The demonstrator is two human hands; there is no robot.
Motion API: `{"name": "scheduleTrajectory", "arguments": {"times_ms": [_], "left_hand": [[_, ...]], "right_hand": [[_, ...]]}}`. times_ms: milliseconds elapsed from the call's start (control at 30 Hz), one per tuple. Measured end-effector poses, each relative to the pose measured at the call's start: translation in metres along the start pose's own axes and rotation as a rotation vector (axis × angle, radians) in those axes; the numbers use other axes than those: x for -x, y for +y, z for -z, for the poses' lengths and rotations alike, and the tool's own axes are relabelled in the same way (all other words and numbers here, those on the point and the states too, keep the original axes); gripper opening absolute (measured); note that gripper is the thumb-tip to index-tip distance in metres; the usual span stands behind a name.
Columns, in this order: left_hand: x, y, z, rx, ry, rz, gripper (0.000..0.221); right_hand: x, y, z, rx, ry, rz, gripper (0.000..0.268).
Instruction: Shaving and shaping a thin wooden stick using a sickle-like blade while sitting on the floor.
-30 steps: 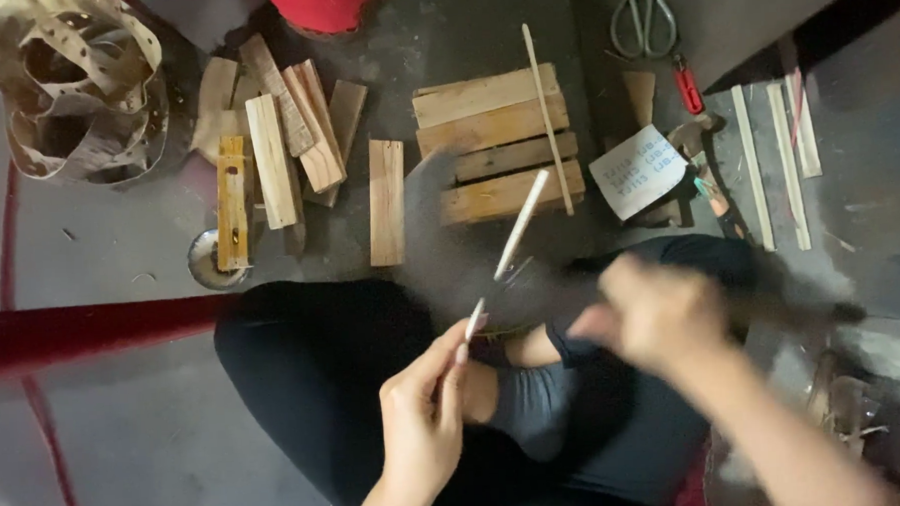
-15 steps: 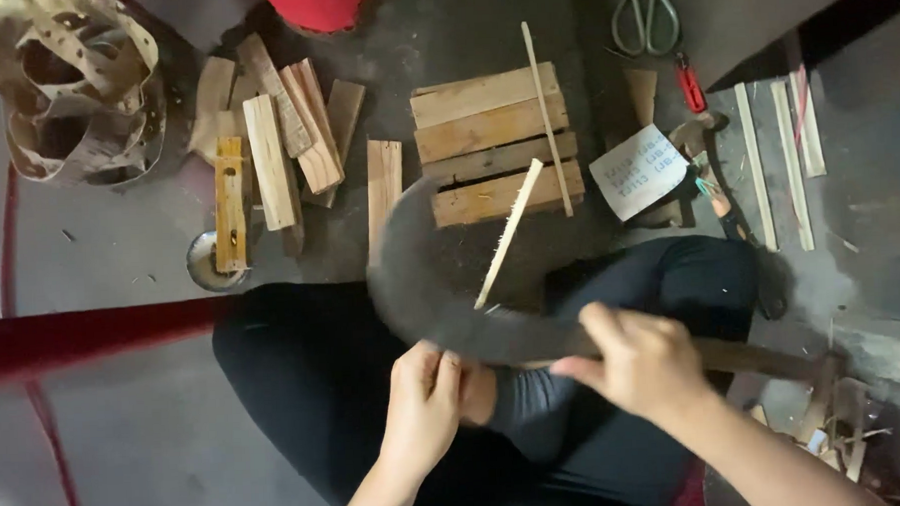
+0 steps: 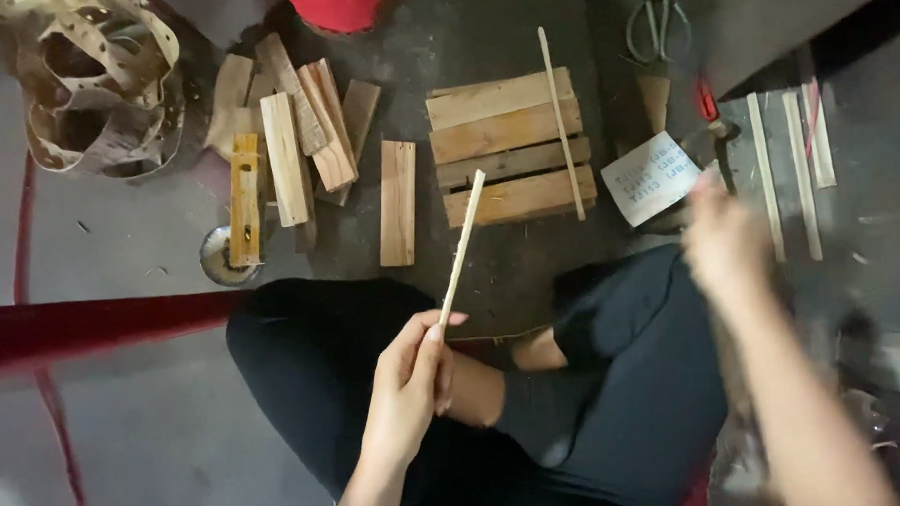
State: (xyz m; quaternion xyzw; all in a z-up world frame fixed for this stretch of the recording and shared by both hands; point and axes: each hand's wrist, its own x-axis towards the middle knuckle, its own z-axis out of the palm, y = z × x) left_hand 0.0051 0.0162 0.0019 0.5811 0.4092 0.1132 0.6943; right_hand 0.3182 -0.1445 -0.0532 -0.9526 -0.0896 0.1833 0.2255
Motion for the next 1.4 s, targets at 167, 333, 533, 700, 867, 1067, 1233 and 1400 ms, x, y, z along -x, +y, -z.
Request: {"name": "scheduleTrajectory", "arguments": {"times_ms": [167,333,533,700,867,1067,1233,1400], "left_hand": [[-0.015,-0.008,-0.007,0.119,-0.061,0.025,0.023],[-0.020,-0.019,-0.013,0.149,-0.048,0.024,0.022],[-0.029,-0.030,-0.025,0.195,0.114,0.037,0.024],[-0.043,-0.030,-0.050,0.244,0.140,-0.038,0.021],[-0.043,-0.011,-0.108,0.242,-0.086,-0.001,0.023],[-0.064,-0.079,-0.107,-0.239,-0.102,-0.221,0.055],[-0.073,-0.118,-0.062,-0.554,0.108,-0.342,0.055],[-0.080,-0.125,-0.025,-0.689,0.216,-0.260,0.067]], "right_hand": [[0.041,-0.028,-0.071,0.223,-0.286,0.022,0.074],[0.034,-0.010,-0.142,0.351,-0.163,0.045,0.076],[0.062,-0.016,-0.119,0.133,0.137,0.379,0.057],[0.125,-0.027,-0.069,-0.485,-0.364,0.525,0.036],[0.154,0.021,-0.068,-0.663,-0.536,0.123,0.029],[0.061,0.166,-0.006,-0.627,-0.204,0.121,0.021],[-0.083,0.290,0.024,0.067,0.118,0.073,0.025],[-0.167,0.277,0.034,0.447,0.398,0.279,0.056]]}}
